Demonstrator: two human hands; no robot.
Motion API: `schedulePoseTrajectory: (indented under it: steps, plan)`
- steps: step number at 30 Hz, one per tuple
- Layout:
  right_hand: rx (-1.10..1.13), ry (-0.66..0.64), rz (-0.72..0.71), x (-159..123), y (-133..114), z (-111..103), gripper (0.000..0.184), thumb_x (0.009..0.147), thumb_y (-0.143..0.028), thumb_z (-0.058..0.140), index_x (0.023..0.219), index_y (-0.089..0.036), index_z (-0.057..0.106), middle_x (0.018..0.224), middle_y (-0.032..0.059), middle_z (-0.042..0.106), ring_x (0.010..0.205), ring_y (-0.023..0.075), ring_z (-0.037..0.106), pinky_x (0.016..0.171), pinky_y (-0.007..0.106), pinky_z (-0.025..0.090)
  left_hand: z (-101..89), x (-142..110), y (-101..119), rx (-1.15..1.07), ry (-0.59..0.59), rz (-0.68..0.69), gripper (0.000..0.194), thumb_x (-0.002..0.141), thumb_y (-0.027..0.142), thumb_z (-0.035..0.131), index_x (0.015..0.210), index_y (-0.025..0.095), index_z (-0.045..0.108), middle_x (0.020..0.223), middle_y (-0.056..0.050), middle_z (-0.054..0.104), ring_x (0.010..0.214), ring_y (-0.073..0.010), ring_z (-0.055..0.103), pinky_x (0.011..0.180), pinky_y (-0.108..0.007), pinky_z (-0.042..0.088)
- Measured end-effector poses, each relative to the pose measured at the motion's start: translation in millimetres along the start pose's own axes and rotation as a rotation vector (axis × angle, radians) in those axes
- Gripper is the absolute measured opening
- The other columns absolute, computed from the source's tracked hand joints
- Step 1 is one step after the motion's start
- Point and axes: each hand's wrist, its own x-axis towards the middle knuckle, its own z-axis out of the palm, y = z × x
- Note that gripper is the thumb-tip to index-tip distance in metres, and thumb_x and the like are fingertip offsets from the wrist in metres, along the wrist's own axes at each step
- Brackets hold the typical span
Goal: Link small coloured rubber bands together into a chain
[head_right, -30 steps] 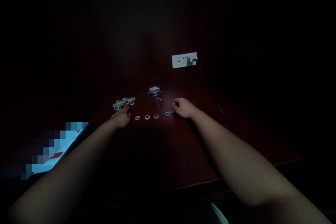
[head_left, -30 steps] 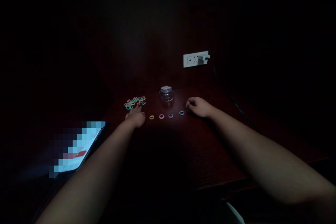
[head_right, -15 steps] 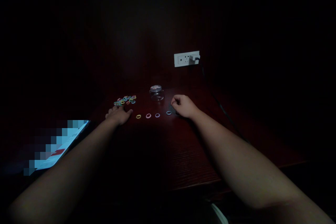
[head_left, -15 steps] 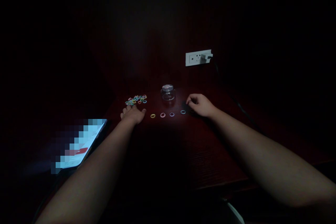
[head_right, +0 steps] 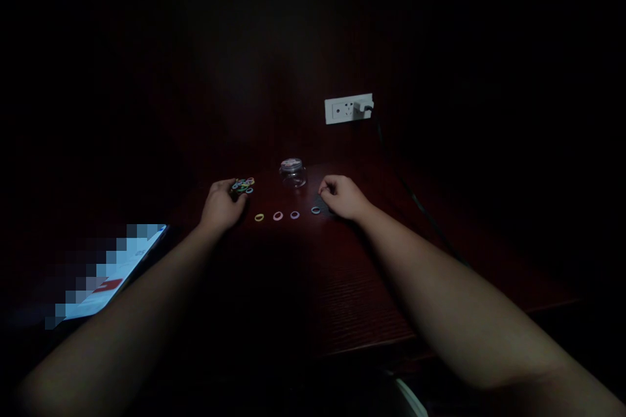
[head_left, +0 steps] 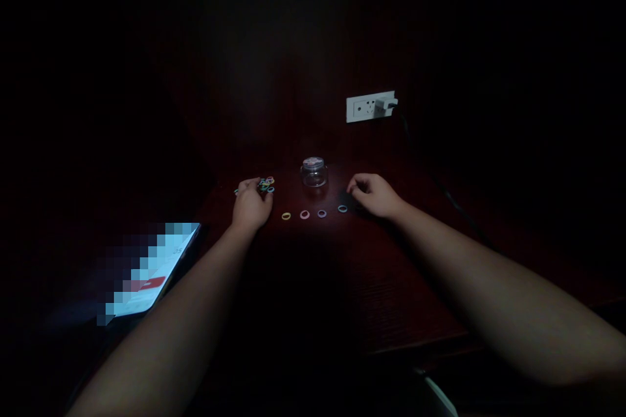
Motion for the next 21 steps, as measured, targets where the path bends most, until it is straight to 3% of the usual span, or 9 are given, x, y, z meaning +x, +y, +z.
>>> schedulePoseTrajectory:
  steps: [5, 10, 15, 18, 21]
  plan:
    - [0.023, -0.014, 0.006, -0.7, -0.7, 0.5, 0.012, 0.070, -0.021, 0.045, 0.069, -0.015, 0.055, 0.058, -0.0009, 0.052, 0.051, 0.0101, 0.044, 0.050, 0.023, 0.034, -2.7, 1.6, -2.6, -0.199, 0.076, 0.016, 0.029, 0.074, 0.024, 0.054, 0.100, 0.014, 0.061, 0.102, -0.010, 0.061, 0.089, -0.0191, 0.060, 0.085, -0.032, 0.047]
    - [0.017, -0.026, -0.025, -0.9, -3.0, 2.7, 0.012, 0.070, -0.021, 0.045, 0.070, -0.014, 0.055, 0.060, -0.0005, 0.052, 0.052, 0.0098, 0.044, 0.051, 0.023, 0.034, -2.6, -0.5, 6.1, -0.416, 0.015, 0.016, 0.015, 0.073, 0.022, 0.055, 0.085, 0.014, 0.060, 0.083, -0.006, 0.065, 0.069, -0.0128, 0.060, 0.069, -0.028, 0.051]
    - [0.083, -0.131, -0.023, -5.6, -12.5, 16.0, 0.010, 0.069, -0.019, 0.049, 0.075, -0.014, 0.056, 0.061, -0.0016, 0.050, 0.054, 0.0087, 0.043, 0.051, 0.022, 0.035, -6.5, -14.1, 30.9, -0.499, -0.101, 0.218, 0.015, 0.073, 0.027, 0.059, 0.082, 0.016, 0.058, 0.081, -0.004, 0.064, 0.068, -0.0116, 0.059, 0.062, -0.024, 0.049]
    - [0.169, -0.226, -0.017, -11.1, -23.1, 25.3, 0.023, 0.072, -0.024, 0.052, 0.092, -0.013, 0.055, 0.062, -0.0024, 0.050, 0.052, 0.0086, 0.044, 0.049, 0.021, 0.034, -10.4, -26.6, 47.2, -0.464, -0.221, 0.358, 0.013, 0.074, 0.027, 0.059, 0.082, 0.017, 0.059, 0.077, -0.002, 0.064, 0.064, -0.0108, 0.059, 0.060, -0.023, 0.049]
    - [0.143, -0.278, -0.082, -15.6, -32.8, 30.0, 0.019, 0.075, -0.026, 0.052, 0.088, -0.013, 0.057, 0.064, -0.0009, 0.052, 0.055, 0.0089, 0.044, 0.051, 0.022, 0.035, -12.5, -37.6, 60.3, -0.533, -0.337, 0.444, 0.011, 0.075, 0.024, 0.058, 0.083, 0.016, 0.059, 0.078, -0.002, 0.066, 0.066, -0.0102, 0.061, 0.062, -0.021, 0.050]
